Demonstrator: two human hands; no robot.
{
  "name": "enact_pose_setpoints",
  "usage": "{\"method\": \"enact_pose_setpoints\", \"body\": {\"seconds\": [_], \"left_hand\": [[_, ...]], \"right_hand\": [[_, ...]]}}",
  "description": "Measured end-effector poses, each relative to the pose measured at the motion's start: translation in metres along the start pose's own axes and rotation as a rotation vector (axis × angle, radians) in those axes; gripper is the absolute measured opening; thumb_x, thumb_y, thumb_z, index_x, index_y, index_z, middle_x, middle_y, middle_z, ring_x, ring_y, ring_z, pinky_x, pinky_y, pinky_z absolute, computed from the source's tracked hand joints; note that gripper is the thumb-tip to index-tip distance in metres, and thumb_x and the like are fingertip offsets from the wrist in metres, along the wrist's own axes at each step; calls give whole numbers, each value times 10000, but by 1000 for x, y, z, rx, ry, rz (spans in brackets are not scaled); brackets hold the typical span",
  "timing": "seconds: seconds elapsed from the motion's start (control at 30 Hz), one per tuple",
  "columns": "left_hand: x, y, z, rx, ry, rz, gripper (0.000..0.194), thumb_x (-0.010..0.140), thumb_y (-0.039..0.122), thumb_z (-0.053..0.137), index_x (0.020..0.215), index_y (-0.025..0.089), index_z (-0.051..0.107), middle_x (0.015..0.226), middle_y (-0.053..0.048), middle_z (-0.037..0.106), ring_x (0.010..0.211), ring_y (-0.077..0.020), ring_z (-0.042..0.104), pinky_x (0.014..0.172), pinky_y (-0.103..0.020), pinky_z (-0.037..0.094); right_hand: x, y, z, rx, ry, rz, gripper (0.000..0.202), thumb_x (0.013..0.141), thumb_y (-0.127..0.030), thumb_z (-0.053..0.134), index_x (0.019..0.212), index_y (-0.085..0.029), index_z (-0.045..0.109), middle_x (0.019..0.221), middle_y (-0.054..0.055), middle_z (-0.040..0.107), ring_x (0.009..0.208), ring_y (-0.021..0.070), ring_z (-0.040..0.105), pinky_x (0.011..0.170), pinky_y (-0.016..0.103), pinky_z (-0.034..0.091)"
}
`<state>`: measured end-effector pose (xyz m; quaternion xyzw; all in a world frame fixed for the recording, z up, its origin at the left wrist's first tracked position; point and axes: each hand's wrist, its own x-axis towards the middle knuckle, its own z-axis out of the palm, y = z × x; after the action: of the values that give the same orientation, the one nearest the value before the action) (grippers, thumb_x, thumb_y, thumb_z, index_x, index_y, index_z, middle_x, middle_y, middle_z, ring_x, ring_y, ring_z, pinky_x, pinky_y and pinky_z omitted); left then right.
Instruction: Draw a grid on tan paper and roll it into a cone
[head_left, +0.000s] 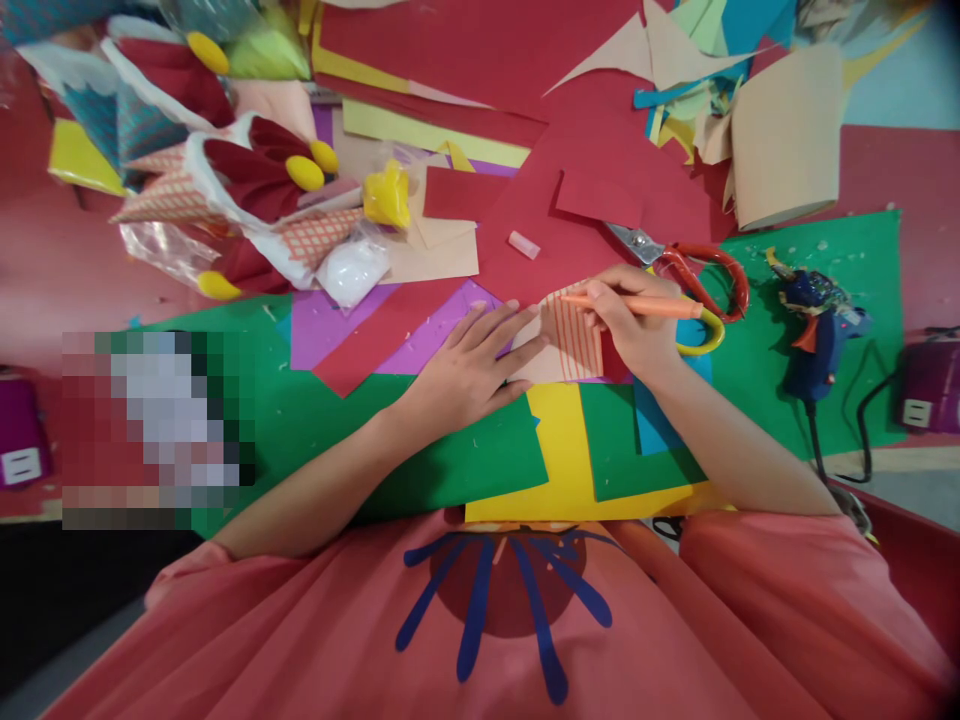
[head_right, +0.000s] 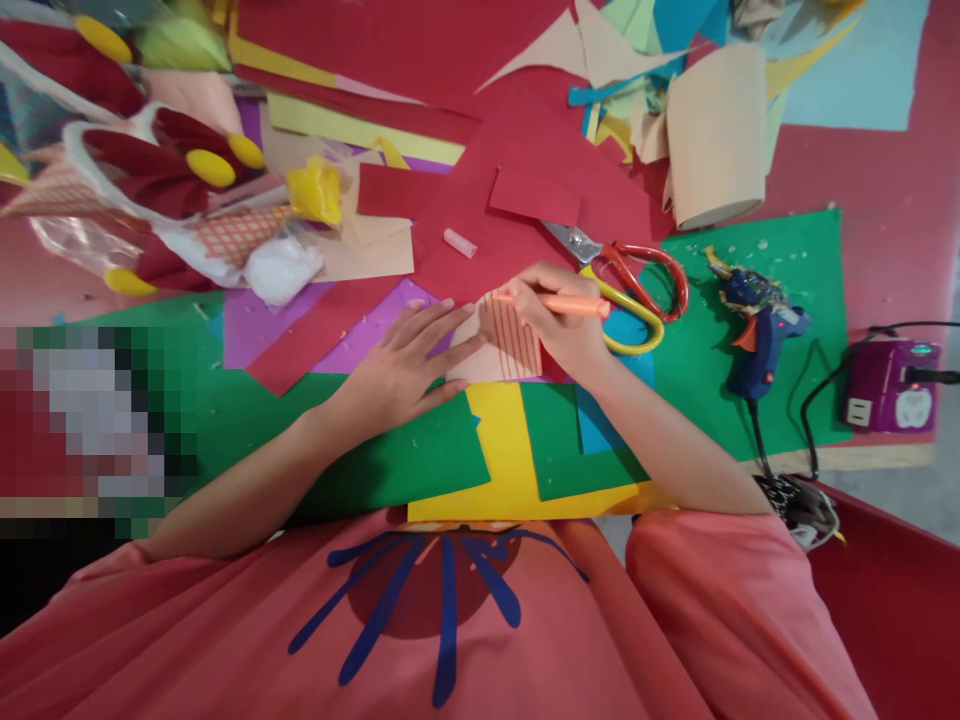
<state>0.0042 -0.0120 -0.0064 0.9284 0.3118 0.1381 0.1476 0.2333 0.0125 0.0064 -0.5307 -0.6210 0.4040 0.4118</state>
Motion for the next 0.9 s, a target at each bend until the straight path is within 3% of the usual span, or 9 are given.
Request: {"method": "enact_pose_setpoints", "body": {"seconds": [0.13,0.37,0.6,0.9], "left_hand": [[1,0,-1,2,3,-42,472,989,439,398,1392,202,459,1485,-154,436,1388,-315,391,1131,-530,331],[1,2,-1,6,-36,-71,476,979,496,374,1306,196,545,1433,-153,485,1313,-324,452,1118,-543,333],[2,3,-1,37,-24,-64,517,982,500,358,1385,201,485,1418,-160,498,1297,-331,467,1116,-559,321],[1,2,-3,-25,-27,-78,545,970,541,361,1388,215,488,1445,-156,473,1327,-335,432,1106,-563,331]], "right_hand": [[-1,0,1,-52,30,-51,272,901,-398,554,781,-191,682,678,11,675,609,120,622,546,256,483],[-3,-3,3,-197,10,-285,217,905,-321,539,807,-209,697,752,22,726,663,130,653,639,281,519],[1,-2,5,-120,-95,-91,231,898,-321,553,770,-176,679,685,0,683,607,103,604,563,236,447],[3,0,4,-42,-109,-45,227,883,-337,580,764,-165,667,678,-3,661,585,88,562,577,222,445]]}}
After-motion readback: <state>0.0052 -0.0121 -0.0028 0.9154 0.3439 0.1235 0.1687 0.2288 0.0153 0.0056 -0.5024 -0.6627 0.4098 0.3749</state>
